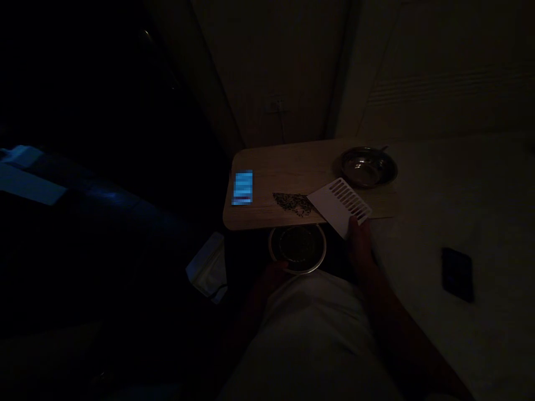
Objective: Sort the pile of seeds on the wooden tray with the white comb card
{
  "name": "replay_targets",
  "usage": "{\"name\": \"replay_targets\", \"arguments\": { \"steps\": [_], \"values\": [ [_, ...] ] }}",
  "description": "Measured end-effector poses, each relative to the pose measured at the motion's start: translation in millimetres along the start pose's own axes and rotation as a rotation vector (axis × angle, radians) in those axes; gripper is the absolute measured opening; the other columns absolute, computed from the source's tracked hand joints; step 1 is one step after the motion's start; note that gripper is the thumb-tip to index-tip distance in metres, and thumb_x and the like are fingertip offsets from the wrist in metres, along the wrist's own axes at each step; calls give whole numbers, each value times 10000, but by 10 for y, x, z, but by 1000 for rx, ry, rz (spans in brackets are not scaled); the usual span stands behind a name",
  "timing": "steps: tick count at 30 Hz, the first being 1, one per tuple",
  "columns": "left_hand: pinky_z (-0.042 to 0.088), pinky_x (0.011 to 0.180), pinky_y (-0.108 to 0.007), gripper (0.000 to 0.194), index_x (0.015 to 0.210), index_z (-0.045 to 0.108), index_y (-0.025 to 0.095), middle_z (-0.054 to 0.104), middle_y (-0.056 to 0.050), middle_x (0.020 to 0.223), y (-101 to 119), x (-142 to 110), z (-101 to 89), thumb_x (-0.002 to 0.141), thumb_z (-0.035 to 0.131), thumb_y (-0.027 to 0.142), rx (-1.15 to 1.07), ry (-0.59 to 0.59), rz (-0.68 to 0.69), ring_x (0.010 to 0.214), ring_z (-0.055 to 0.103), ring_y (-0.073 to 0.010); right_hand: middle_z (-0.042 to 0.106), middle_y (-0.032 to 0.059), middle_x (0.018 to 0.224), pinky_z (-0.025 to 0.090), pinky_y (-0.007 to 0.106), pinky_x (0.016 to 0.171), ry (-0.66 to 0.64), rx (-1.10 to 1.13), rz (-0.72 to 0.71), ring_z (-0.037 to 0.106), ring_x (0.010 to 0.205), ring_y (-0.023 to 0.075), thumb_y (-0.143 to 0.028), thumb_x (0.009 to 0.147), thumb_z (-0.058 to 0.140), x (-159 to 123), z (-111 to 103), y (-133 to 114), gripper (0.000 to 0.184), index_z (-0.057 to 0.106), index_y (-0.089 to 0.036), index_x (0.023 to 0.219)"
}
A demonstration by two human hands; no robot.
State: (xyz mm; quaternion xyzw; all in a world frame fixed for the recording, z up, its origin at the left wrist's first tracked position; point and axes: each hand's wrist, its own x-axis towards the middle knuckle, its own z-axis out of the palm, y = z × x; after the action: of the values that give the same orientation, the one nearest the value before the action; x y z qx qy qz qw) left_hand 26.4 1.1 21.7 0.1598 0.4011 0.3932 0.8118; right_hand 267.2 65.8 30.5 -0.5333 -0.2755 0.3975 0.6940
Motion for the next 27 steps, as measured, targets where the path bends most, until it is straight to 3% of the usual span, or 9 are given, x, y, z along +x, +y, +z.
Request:
{"name": "replay_targets", "arguments": {
  "steps": [9, 11, 15, 22, 27],
  "values": [
    [541, 909, -470, 382, 1250, 611, 170, 621, -105, 1281, -119, 37, -188, 929, 630, 377, 41, 75, 23, 1099, 630, -256, 679, 78, 1177, 523, 398, 956, 27, 30, 3, 661, 999, 188, -462, 797, 677, -8, 5, -16, 507, 549, -203, 1213],
    [507, 963, -469, 290, 1132, 666, 169, 658, -102, 1229, -156, 59, -276, 899, 666, 343, 56, 107, 27, 1126, 623, -263, 681, 71, 1168, 522, 399, 958, 18, 42, 4, 664, 990, 184, -468, 800, 672, 3, -8, -3, 508, 545, -207, 1218],
    [394, 1081, -445, 137, 773, 705, 190, 755, -103, 917, -208, 116, -404, 679, 805, 184, 74, 144, 32, 1219, 585, -385, 689, 74, 1164, 520, 397, 967, -10, 47, -2, 662, 1001, 186, -466, 796, 670, 28, -40, 7, 508, 560, -197, 1212],
    [417, 1049, -472, 111, 757, 706, 217, 764, -82, 783, -328, 91, -416, 670, 775, 230, 64, 240, 72, 1154, 638, -384, 697, 86, 1160, 522, 417, 964, 4, 54, -13, 665, 996, 202, -465, 811, 660, 27, -49, -9, 483, 575, -193, 1201],
    [458, 983, -496, 159, 772, 715, 185, 760, -89, 745, -290, 175, -392, 633, 775, 231, 11, 139, 2, 1037, 688, -390, 697, 86, 1163, 521, 424, 975, -6, 67, -12, 667, 1017, 210, -451, 817, 652, 35, -49, 5, 489, 556, -197, 1224]
  ]
}}
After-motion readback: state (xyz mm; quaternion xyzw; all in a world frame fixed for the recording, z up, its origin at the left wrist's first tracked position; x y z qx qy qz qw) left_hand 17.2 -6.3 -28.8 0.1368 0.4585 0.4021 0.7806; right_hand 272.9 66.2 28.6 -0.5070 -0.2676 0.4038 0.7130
